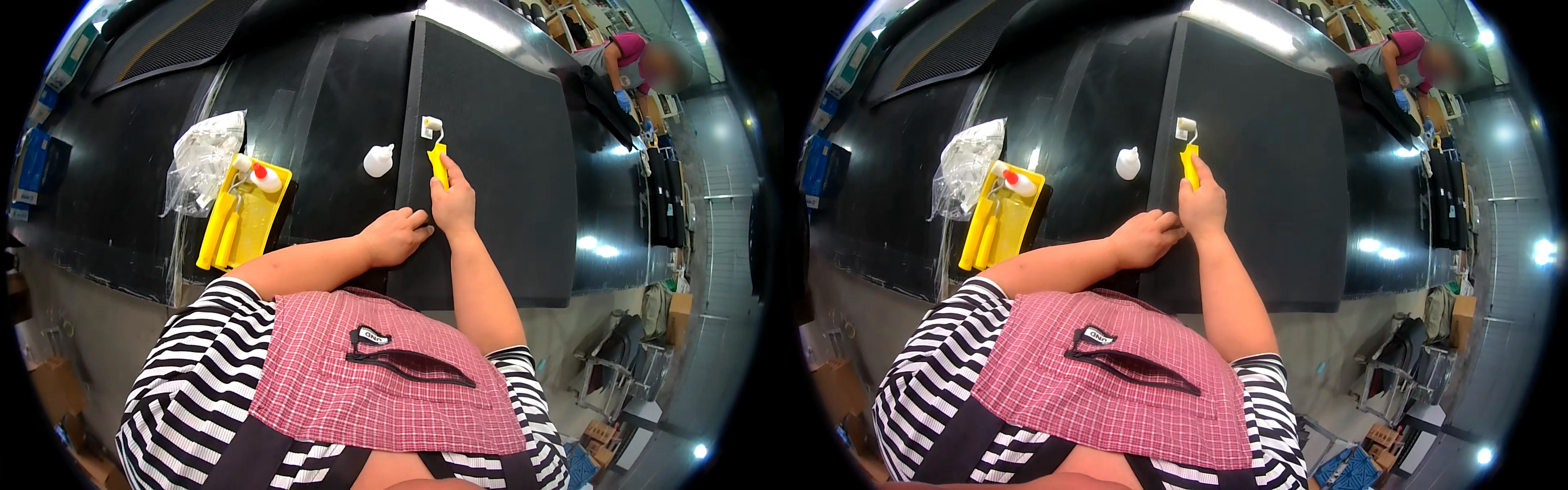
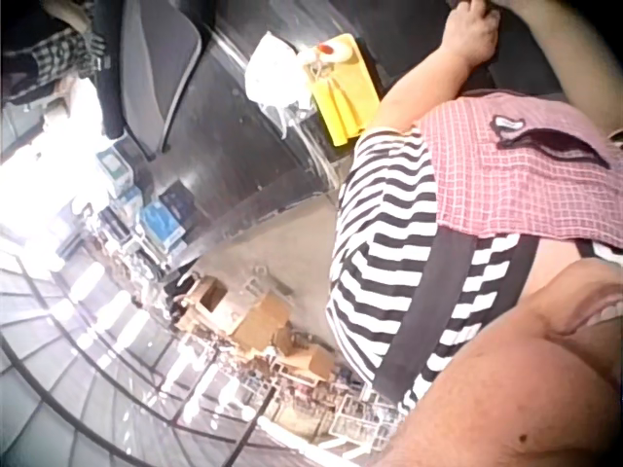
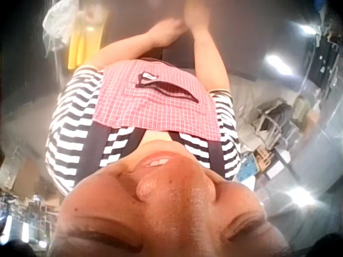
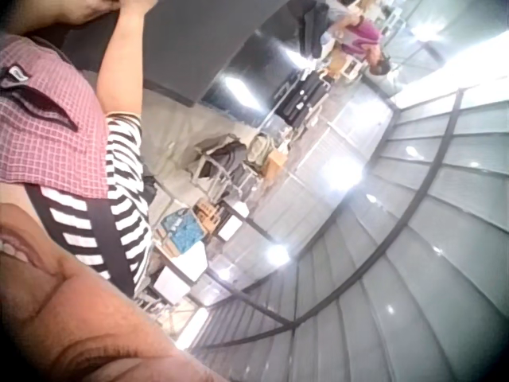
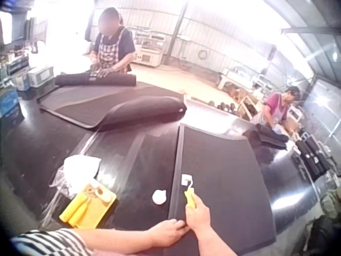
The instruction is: The person applies adhesive from a white bottle onto the edges of a black car mat and presses down small white squares. They use a yellow roller tool to smooth the squares and then flip the mat over to repeat the process on the other side. The person handles the mat and tools with both hands throughout the assembly process.
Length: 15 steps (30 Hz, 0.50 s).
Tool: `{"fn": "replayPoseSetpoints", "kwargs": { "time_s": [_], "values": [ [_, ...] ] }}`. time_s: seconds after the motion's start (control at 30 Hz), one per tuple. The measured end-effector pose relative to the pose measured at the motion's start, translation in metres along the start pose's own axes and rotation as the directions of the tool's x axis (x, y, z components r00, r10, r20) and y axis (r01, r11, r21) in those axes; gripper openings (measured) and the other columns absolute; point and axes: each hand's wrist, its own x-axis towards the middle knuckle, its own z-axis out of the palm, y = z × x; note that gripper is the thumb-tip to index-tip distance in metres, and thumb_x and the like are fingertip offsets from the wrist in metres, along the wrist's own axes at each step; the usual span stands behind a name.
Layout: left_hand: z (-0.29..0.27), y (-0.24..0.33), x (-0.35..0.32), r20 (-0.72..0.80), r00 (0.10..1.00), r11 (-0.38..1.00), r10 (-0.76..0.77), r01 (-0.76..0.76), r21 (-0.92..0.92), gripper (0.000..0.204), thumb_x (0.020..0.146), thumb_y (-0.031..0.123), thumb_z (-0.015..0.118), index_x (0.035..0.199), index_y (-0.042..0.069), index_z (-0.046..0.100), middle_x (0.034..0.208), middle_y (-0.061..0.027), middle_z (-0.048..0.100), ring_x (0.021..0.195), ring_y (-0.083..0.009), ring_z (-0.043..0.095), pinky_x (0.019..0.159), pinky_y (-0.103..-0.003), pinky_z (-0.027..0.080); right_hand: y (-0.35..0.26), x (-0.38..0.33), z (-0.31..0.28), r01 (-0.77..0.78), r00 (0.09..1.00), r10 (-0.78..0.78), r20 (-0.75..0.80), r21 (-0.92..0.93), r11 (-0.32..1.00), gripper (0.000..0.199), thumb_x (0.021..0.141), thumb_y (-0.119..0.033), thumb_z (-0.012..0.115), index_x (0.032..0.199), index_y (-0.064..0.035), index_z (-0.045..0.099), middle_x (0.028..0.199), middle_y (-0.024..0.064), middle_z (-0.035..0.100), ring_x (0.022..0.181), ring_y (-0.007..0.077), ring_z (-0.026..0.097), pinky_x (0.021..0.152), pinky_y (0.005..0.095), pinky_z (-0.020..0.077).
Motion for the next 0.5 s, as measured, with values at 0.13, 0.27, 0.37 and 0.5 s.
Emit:
{"fn": "replayPoseSetpoints", "kwargs": {
  "time_s": [0.13,0.27,0.37,0.5],
  "values": [
    [-0.002,-0.003,0.0,-0.004,1.0,0.999,0.013,-0.013,-0.029,0.029,0.085,0.012,0.068,0.113,0.006,0.073,0.1,-0.0074,0.058,0.084,-0.024,0.057,0.075,-0.035,0.05,0.007,0.006,0.004,0.02,1.0,-0.02,0.015,-0.003,1.0,0.047,0.093,-0.015,0.063,0.139,-0.008,0.059,0.125,0.0193,0.069,0.111,0.0353,0.069,0.096,0.039,0.053],
    [-0.004,-0.003,-0.001,-0.017,1.0,0.999,0.003,-0.003,-0.036,0.03,0.085,0.011,0.068,0.114,0.005,0.073,0.098,-0.0073,0.058,0.083,-0.0238,0.057,0.073,-0.035,0.05,0.008,0.008,0.007,0.039,0.999,-0.037,0.04,-0.054,0.998,0.048,0.093,-0.015,0.061,0.141,-0.0082,0.058,0.124,0.0205,0.069,0.111,0.0381,0.068,0.096,0.0413,0.0533],
    [-0.008,-0.002,0.001,0.015,1.0,0.998,-0.001,0.002,-0.063,0.031,0.085,0.01,0.068,0.115,0.005,0.072,0.097,-0.0073,0.058,0.082,-0.0234,0.056,0.071,-0.035,0.049,0.003,0.009,0.008,0.047,0.998,-0.041,0.053,-0.127,0.991,0.049,0.093,-0.013,0.06,0.142,-0.0073,0.057,0.124,0.0217,0.069,0.112,0.0398,0.067,0.097,0.0436,0.0525],
    [-0.006,-0.004,0.001,0.021,1.0,0.997,-0.012,0.014,-0.079,0.031,0.086,0.011,0.067,0.117,0.006,0.072,0.099,-0.0082,0.059,0.082,-0.0237,0.056,0.071,-0.035,0.049,-0.014,0.02,0.003,-0.022,0.994,0.038,0.103,-0.154,0.988,0.049,0.093,-0.012,0.059,0.142,-0.0058,0.056,0.126,0.0234,0.067,0.113,0.041,0.065,0.099,0.045,0.0513]
  ]
}}
